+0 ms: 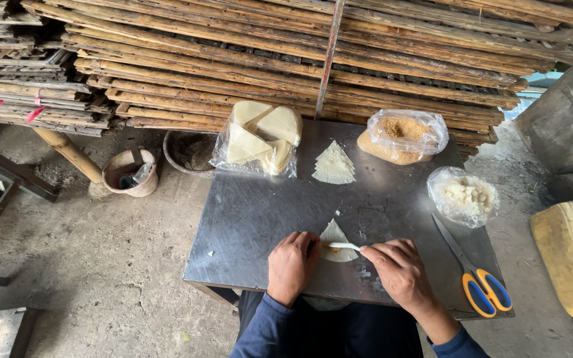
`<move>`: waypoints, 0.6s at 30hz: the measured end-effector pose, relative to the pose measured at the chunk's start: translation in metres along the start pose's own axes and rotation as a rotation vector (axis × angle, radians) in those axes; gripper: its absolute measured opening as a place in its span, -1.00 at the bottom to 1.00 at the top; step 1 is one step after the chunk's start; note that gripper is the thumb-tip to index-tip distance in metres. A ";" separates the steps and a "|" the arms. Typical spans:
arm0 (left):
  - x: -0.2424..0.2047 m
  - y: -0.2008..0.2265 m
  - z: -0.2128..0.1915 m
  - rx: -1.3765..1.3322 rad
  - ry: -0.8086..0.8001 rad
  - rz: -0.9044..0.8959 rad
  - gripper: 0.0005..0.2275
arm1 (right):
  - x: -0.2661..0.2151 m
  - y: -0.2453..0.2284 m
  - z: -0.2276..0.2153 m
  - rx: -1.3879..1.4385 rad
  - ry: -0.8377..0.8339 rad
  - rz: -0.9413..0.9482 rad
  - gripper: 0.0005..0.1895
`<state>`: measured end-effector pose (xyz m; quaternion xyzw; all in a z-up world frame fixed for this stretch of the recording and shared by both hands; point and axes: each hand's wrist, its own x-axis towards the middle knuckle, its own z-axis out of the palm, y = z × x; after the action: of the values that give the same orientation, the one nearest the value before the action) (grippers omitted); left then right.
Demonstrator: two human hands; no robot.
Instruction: The person folds triangular wrappers, adds a spoonful of filling, and rolls them into small cylindrical shapes. The person repeats this process multiple times, placing finished rolls on the table.
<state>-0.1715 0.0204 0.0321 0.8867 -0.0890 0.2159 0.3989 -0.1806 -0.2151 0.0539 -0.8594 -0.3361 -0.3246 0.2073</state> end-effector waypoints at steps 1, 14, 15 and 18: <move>0.000 0.000 0.000 -0.004 0.000 -0.001 -0.94 | 0.001 0.000 -0.001 -0.003 0.003 -0.002 -0.70; 0.004 0.002 -0.006 -0.093 -0.034 -0.013 -0.87 | 0.004 0.061 -0.016 -0.282 0.203 0.090 -0.79; 0.005 0.002 -0.006 -0.100 -0.045 -0.025 -0.87 | 0.014 0.081 -0.019 -0.326 0.219 0.139 -0.80; 0.006 0.004 -0.008 -0.113 -0.020 0.000 -0.87 | 0.047 0.134 -0.023 -0.521 0.203 0.181 -0.80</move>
<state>-0.1701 0.0239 0.0419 0.8647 -0.1052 0.2019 0.4476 -0.0680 -0.2995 0.0845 -0.8734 -0.1409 -0.4643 0.0403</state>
